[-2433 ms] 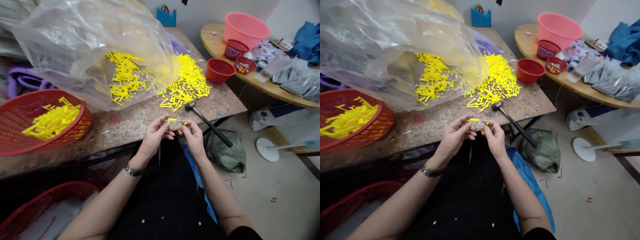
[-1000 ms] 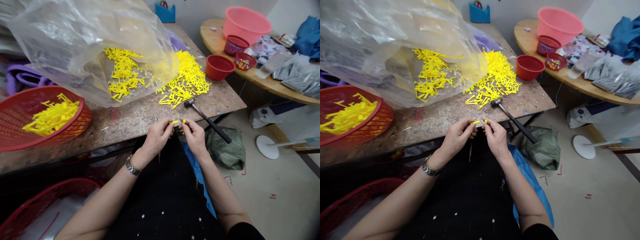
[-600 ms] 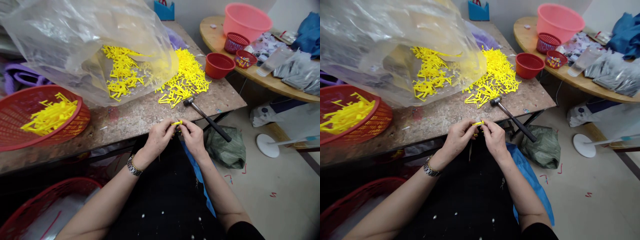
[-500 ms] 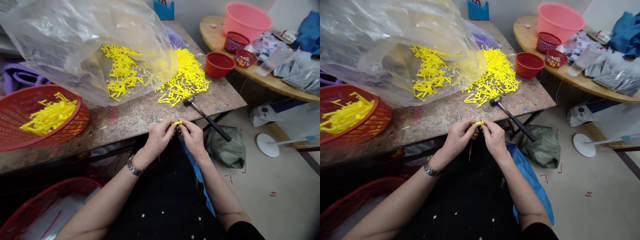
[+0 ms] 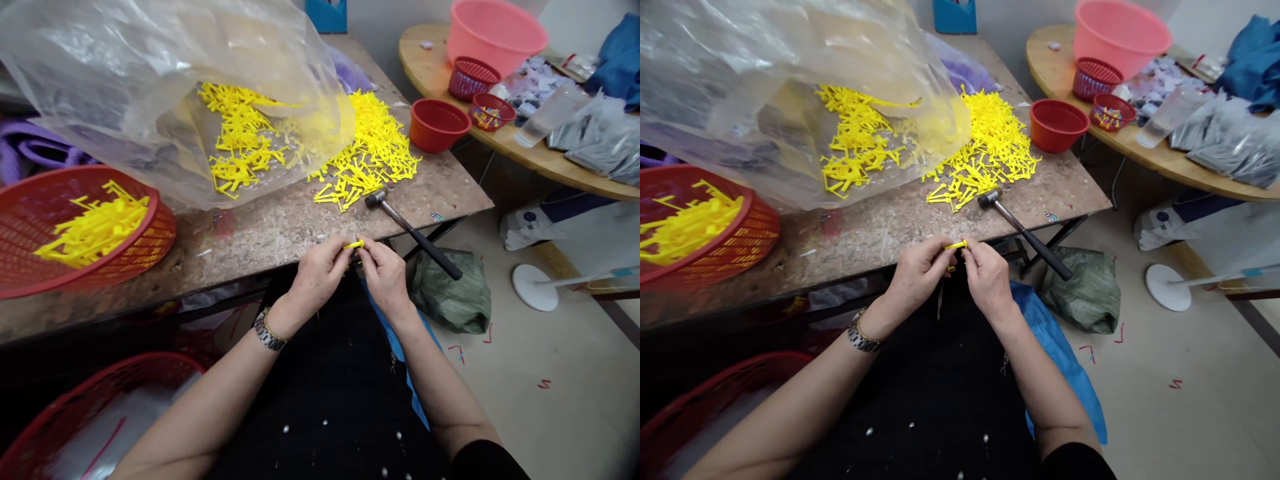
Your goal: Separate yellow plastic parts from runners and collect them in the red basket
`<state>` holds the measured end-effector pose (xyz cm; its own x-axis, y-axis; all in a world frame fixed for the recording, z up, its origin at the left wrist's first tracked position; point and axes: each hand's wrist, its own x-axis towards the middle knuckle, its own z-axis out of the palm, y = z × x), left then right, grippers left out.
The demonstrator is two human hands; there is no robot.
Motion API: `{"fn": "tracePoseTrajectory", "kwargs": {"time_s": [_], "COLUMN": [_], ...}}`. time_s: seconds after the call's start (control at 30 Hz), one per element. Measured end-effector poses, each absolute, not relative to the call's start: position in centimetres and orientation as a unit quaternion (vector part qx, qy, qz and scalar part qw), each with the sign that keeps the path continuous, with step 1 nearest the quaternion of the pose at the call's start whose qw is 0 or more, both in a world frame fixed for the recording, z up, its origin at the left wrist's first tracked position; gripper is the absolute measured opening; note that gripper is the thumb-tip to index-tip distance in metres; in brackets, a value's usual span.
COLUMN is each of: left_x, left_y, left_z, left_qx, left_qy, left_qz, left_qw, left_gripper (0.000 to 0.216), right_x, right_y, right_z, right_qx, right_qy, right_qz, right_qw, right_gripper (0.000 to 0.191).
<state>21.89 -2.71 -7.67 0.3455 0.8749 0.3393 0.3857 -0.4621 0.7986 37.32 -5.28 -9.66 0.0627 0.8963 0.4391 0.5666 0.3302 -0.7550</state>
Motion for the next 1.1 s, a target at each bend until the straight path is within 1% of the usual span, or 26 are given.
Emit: {"fn": "tracePoseTrajectory", "kwargs": {"time_s": [0.37, 0.57, 0.8, 0.93, 1.1], "left_x": [22.4, 22.6, 22.9, 22.9, 22.8], "left_y": [-2.8, -2.7, -2.8, -2.6, -2.7], "left_z": [-7.9, -7.6, -7.7, -7.9, -7.5], "left_qx": [0.765, 0.778, 0.774, 0.769, 0.764], "left_qy": [0.435, 0.444, 0.449, 0.449, 0.430], "left_qz": [0.377, 0.351, 0.343, 0.341, 0.362], "left_qw": [0.290, 0.271, 0.287, 0.300, 0.317], "left_gripper": [0.016, 0.018, 0.018, 0.019, 0.014], "right_x": [36.7, 36.8, 37.2, 37.4, 37.6], "right_y": [-5.5, -5.6, -5.5, -5.5, -5.3], "right_z": [-10.3, -10.7, -11.1, -10.9, -10.0], "right_qx": [-0.594, -0.597, -0.591, -0.587, -0.566], "right_qy": [-0.678, -0.678, -0.683, -0.679, -0.626], "right_qz": [0.106, 0.100, 0.101, 0.130, 0.231], "right_qw": [0.419, 0.416, 0.418, 0.422, 0.484], "right_gripper": [0.036, 0.037, 0.037, 0.036, 0.029]}}
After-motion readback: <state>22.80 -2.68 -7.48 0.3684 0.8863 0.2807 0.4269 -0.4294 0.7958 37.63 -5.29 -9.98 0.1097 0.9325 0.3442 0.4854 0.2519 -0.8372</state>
